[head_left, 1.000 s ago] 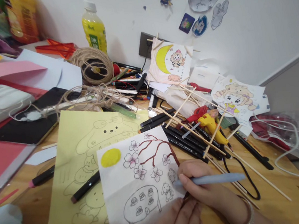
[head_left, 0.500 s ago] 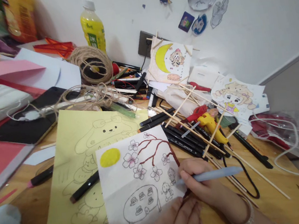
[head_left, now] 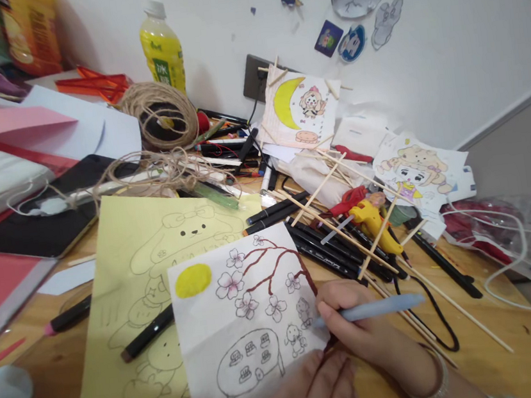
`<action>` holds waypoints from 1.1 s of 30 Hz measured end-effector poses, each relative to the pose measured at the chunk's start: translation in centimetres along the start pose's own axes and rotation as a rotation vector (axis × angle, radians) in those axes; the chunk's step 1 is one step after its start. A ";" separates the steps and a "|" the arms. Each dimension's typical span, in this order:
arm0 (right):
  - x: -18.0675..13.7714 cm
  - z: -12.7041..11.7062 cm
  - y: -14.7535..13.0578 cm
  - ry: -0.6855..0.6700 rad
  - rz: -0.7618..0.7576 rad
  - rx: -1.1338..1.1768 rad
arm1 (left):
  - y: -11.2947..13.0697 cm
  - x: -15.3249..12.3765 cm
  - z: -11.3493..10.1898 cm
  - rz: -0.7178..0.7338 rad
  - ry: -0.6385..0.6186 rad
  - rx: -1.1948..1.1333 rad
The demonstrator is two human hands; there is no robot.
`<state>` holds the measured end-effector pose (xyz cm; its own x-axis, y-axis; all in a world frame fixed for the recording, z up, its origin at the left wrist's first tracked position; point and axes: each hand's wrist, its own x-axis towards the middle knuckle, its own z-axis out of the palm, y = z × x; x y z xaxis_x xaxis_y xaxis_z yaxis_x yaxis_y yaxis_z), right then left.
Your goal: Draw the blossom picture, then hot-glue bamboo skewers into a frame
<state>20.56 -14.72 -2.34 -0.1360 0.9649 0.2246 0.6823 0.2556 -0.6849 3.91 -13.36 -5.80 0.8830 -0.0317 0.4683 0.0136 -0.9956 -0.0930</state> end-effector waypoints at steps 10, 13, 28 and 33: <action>0.2 0.1 0.0 -0.007 -0.035 -0.051 | 0.1 -0.1 0.1 0.001 -0.012 -0.039; 0.4 0.1 0.0 -0.019 -0.058 -0.084 | 0.2 0.0 0.0 -0.005 -0.014 -0.053; 0.5 0.1 -0.1 -0.040 -0.049 -0.051 | 0.2 0.0 0.4 0.003 -0.015 -0.048; 0.3 0.1 0.0 -0.034 -0.029 -0.024 | 0.3 0.0 0.1 0.009 -0.014 -0.036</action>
<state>20.43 -14.43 -2.36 -0.1800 0.9587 0.2204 0.6946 0.2825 -0.6616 3.94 -13.64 -5.89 0.8895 -0.0398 0.4552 -0.0114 -0.9978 -0.0650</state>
